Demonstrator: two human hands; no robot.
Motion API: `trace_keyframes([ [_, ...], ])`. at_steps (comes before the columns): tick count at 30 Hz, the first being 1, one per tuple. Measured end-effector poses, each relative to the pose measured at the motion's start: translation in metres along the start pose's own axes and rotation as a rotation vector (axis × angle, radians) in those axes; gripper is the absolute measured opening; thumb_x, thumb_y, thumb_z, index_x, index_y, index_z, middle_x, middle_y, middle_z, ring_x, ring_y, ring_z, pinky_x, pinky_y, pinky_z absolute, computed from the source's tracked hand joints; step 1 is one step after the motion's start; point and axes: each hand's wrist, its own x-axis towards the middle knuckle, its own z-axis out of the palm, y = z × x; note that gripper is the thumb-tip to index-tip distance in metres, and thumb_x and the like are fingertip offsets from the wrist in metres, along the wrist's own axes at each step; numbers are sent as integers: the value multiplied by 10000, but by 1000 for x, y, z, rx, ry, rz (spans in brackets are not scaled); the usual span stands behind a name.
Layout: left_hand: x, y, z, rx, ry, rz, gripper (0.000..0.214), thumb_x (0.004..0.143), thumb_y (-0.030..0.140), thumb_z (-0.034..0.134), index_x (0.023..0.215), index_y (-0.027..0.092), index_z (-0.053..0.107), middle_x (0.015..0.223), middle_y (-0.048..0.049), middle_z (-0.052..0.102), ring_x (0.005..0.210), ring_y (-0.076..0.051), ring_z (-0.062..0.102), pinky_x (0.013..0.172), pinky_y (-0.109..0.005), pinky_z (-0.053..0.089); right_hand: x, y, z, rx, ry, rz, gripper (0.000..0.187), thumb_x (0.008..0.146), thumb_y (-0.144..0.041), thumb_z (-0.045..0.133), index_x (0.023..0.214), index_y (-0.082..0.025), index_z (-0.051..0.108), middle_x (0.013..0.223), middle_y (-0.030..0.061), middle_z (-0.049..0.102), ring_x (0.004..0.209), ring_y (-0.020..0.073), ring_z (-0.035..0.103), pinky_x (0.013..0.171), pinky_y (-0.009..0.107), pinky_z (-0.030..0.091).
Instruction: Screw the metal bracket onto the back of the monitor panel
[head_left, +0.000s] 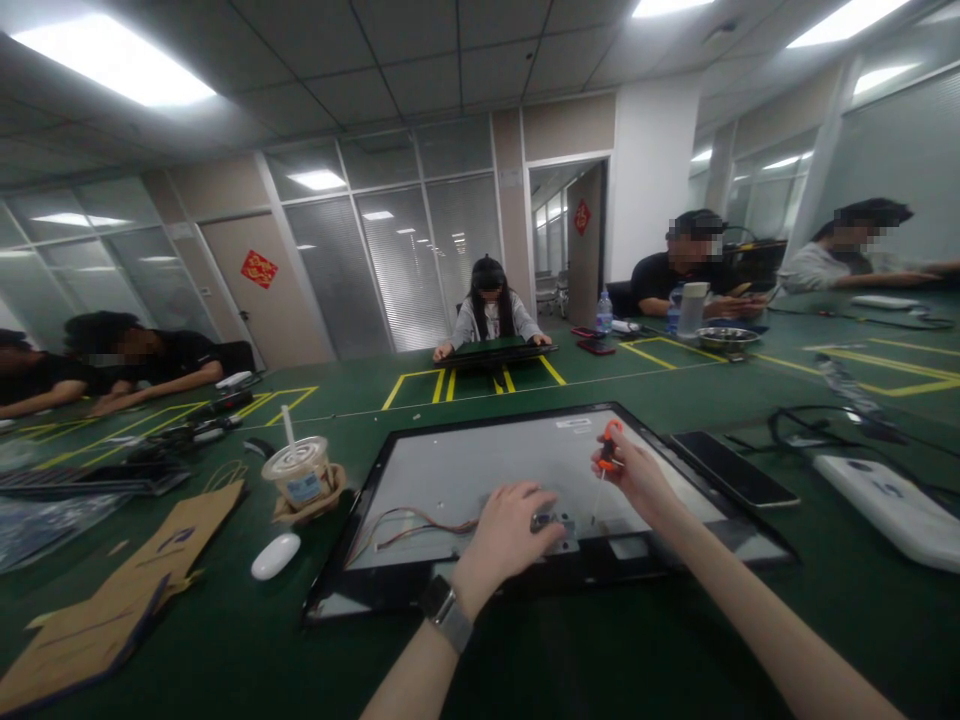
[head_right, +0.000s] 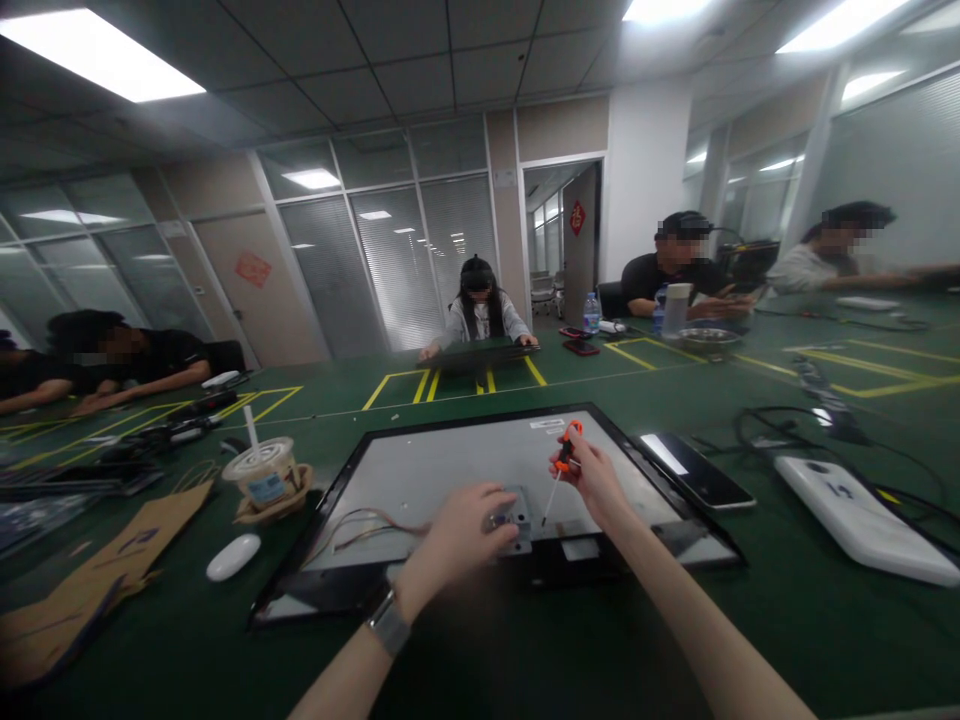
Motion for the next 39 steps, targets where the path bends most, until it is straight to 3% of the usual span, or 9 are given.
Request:
trace_keyframes([
  [21,6,-2,6,29,-14,3,361,883,425,615,1223,304,626,1286,-24,612,1172,-254,553,1033,-416,399,-3,4,0,-16,-42,-28,376,713,-482,816,782,-153,647,571,33,693,460,133,639,472,221,549],
  [30,1,0,4,30,-6,23,367,942,449,524,1263,294,612,1350,-45,572,1216,-264,528,1068,-437,390,-11,3,7,44,-95,-79,455,637,-426,866,941,-230,589,744,25,771,668,230,757,581,295,601],
  [35,6,-15,2,-75,-1,12,385,974,467,456,1240,265,648,1383,-61,553,1241,-248,529,1089,-407,395,-19,3,13,-26,-153,-145,495,633,-486,855,959,-242,573,792,12,765,684,242,757,584,337,609],
  [39,6,-37,-10,-155,7,41,371,982,421,451,1250,251,643,1338,-50,589,1212,-217,551,1080,-372,409,-23,3,14,-126,-206,-231,498,670,-514,828,997,-235,576,801,19,756,680,231,751,578,331,614],
])
